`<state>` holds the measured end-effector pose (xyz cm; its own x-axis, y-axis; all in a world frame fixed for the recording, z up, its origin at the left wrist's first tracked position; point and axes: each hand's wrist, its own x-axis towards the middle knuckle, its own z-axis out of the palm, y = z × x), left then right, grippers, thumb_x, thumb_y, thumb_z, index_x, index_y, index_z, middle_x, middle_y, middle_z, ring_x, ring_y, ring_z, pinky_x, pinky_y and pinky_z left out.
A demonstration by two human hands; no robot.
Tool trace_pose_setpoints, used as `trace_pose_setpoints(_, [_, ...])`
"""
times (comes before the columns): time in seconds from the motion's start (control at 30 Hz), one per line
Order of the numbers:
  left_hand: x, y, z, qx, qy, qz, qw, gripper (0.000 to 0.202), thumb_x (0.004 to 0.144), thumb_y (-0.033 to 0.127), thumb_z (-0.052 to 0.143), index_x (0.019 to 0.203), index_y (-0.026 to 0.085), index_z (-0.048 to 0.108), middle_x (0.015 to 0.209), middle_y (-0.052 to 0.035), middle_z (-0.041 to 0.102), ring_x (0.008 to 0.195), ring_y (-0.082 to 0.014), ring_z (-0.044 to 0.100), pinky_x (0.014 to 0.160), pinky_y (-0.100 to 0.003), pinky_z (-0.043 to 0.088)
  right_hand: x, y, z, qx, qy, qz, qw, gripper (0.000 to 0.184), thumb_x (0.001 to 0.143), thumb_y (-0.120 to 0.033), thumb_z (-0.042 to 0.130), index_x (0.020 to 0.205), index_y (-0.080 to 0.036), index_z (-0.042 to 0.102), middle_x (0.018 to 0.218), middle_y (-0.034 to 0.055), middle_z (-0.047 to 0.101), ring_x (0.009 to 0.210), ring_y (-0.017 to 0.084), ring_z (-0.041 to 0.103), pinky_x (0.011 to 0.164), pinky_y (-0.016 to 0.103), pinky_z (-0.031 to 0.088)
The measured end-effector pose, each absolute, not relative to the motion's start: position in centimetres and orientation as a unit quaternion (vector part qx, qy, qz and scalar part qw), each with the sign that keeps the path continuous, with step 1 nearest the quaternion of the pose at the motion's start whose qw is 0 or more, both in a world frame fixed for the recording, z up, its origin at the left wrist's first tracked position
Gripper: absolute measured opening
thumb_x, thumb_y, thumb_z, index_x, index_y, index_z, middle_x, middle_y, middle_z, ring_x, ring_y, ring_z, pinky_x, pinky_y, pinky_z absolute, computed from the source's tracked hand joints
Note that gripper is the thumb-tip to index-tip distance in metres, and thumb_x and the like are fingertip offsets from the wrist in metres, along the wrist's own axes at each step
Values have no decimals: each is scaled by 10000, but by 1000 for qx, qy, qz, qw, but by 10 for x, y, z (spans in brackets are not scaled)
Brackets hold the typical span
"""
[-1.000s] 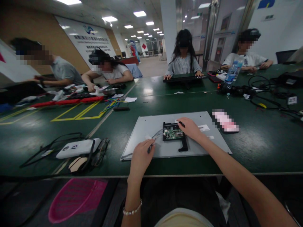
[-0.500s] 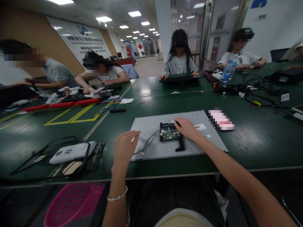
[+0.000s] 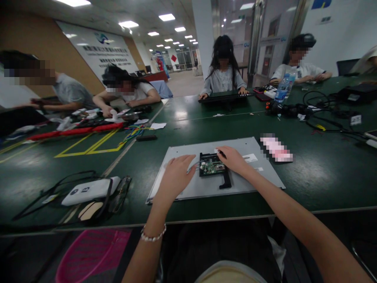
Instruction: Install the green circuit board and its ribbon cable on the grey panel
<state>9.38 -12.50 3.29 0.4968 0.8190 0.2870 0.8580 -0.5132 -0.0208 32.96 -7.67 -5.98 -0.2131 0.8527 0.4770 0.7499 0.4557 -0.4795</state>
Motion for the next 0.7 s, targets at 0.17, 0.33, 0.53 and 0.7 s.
trace_pose_setpoints(0.17, [156, -91, 25, -887, -425, -125, 133, 230, 913, 268, 474, 1098, 173, 571, 1104, -110, 609, 1081, -263, 532, 938, -418, 354, 330, -73, -62, -512, -776, 72, 362, 306, 908, -223, 464, 1186, -176, 582, 1127, 106, 646, 1045, 223, 593, 942, 388, 458])
trace_pose_setpoints(0.33, [161, -57, -8, -879, -446, -127, 114, 232, 898, 248, 489, 1103, 162, 557, 1126, -126, 584, 1092, -280, 520, 930, -426, 361, 329, -74, -60, -505, -777, 77, 367, 318, 900, -224, 476, 1197, -181, 580, 1171, 107, 625, 1101, 220, 569, 962, 380, 450])
trace_pose_setpoints(0.53, [141, -36, -32, -861, -485, -149, -5, 302, 922, 329, 474, 1164, 162, 542, 1160, -114, 585, 1085, -239, 545, 920, -343, 412, 327, -68, -54, -506, -789, 71, 340, 309, 892, -259, 518, 1182, -193, 604, 1197, 95, 626, 1133, 220, 555, 997, 388, 423])
trace_pose_setpoints(0.7, [141, -30, -38, -863, -480, -157, -18, 257, 910, 266, 488, 1130, 156, 565, 1138, -106, 593, 1073, -213, 553, 921, -300, 421, 328, -51, -51, -501, -825, 74, 252, 231, 866, -269, 565, 1048, -184, 679, 1079, 92, 685, 1038, 232, 604, 928, 364, 449])
